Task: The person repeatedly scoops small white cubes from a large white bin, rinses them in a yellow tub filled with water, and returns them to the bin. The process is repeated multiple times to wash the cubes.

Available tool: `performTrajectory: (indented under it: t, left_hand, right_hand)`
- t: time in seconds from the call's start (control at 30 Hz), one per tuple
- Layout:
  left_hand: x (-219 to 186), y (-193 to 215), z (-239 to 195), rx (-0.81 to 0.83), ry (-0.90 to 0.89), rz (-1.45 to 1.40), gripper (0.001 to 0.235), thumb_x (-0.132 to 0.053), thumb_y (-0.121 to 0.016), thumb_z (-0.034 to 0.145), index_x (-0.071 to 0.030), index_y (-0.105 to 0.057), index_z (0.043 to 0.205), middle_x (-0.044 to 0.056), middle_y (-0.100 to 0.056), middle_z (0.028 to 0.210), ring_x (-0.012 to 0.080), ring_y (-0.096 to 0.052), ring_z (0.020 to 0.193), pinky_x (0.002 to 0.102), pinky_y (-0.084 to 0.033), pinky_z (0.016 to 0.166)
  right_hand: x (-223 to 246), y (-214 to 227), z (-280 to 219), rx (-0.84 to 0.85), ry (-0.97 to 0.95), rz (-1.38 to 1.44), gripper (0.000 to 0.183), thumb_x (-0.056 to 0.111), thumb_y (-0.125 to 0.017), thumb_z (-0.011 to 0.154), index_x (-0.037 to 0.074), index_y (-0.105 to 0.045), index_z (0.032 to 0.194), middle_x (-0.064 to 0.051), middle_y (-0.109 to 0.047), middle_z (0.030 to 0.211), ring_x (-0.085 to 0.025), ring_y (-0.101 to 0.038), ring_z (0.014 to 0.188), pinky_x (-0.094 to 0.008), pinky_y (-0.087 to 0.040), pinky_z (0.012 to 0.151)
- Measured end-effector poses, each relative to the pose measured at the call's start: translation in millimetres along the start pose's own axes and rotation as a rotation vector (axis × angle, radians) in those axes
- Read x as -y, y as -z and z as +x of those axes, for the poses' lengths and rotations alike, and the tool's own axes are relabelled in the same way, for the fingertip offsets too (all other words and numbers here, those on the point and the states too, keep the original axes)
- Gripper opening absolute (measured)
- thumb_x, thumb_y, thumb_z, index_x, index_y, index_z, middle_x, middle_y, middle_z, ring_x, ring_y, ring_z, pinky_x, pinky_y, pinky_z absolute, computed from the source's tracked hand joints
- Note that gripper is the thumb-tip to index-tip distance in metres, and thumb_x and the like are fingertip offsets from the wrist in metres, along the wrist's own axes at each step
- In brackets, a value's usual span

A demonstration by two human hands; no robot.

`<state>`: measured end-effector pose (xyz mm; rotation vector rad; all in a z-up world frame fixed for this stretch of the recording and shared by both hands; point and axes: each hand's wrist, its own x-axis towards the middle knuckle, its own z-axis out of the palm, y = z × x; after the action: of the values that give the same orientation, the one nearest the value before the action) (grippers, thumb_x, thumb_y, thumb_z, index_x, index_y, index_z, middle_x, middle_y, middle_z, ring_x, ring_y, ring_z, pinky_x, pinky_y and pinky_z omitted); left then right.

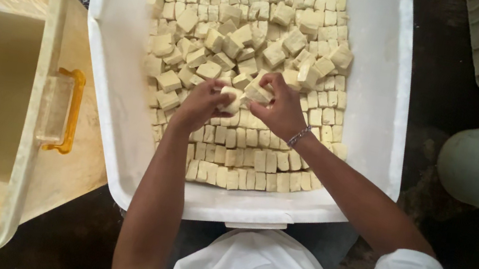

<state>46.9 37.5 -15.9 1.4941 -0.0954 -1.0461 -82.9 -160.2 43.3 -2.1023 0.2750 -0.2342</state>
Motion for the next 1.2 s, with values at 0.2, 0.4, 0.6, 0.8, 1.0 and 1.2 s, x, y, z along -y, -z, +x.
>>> performTrajectory:
  t: [0.2, 0.4, 0.6, 0.8, 1.0, 1.2]
  left_hand:
    - [-41, -15, -20, 0.134, -0.010, -0.215, 0.052, -0.047, -0.047, 0.104, -0.003, -0.064, 0.126, 0.010, -0.068, 0.112, 0.0217, -0.069, 0.098, 0.041, -0.061, 0.088]
    - [-54, -20, -29, 0.256, -0.036, -0.298, 0.073, -0.063, -0.035, 0.104, 0.000, -0.062, 0.128, 0.014, -0.069, 0.118, 0.0230, -0.071, 0.102, 0.042, -0.061, 0.093]
    - [-53, -18, -38, 0.243, 0.023, -0.264, 0.079, -0.072, -0.032, 0.097, -0.007, -0.055, 0.135, 0.016, -0.068, 0.118, 0.0241, -0.071, 0.096, 0.044, -0.063, 0.086]
    - [-27, 3, -46, -0.118, -0.035, 0.656, 0.054, -0.055, -0.047, 0.099, -0.012, -0.067, 0.125, 0.018, -0.074, 0.112, 0.0323, -0.071, 0.097, 0.046, -0.058, 0.086]
    - [31, -3, -38, 0.104, -0.060, 1.098, 0.031, -0.024, -0.056, 0.092, -0.011, -0.077, 0.110, 0.019, -0.074, 0.114, 0.0382, -0.068, 0.107, 0.046, -0.052, 0.095]
    - [27, -28, -44, 0.363, 0.124, 1.246, 0.034, -0.010, -0.057, 0.086, -0.011, -0.075, 0.114, 0.017, -0.074, 0.115, 0.0328, -0.071, 0.106, 0.045, -0.055, 0.091]
  right_hand:
    - [31, 9, 7, -0.069, 0.352, -0.054, 0.045, 0.016, -0.084, 0.086, 0.005, -0.057, 0.120, -0.017, -0.063, 0.123, -0.028, -0.070, 0.103, -0.033, -0.062, 0.082]
    - [30, -1, 16, 0.057, 0.533, -0.165, 0.052, 0.020, -0.089, 0.083, 0.010, -0.057, 0.123, -0.014, -0.061, 0.126, -0.031, -0.067, 0.113, -0.040, -0.061, 0.090]
    - [12, -4, 9, 0.218, 0.341, 0.012, 0.070, 0.023, -0.085, 0.088, 0.012, -0.047, 0.147, -0.016, -0.059, 0.134, -0.026, -0.068, 0.115, -0.035, -0.061, 0.094]
    - [12, -17, -12, 0.667, -0.064, -0.166, 0.066, 0.017, -0.074, 0.083, 0.013, -0.049, 0.144, -0.017, -0.070, 0.117, -0.027, -0.072, 0.097, -0.039, -0.063, 0.083]
    - [7, -46, -46, 0.922, 0.056, -0.491, 0.059, 0.010, -0.059, 0.087, 0.023, -0.052, 0.144, -0.020, -0.065, 0.119, -0.036, -0.072, 0.094, -0.043, -0.060, 0.086]
    - [7, -55, -60, 1.032, 0.255, -0.638, 0.037, 0.029, -0.044, 0.105, 0.031, -0.056, 0.140, -0.020, -0.056, 0.135, -0.038, -0.068, 0.099, -0.045, -0.056, 0.088]
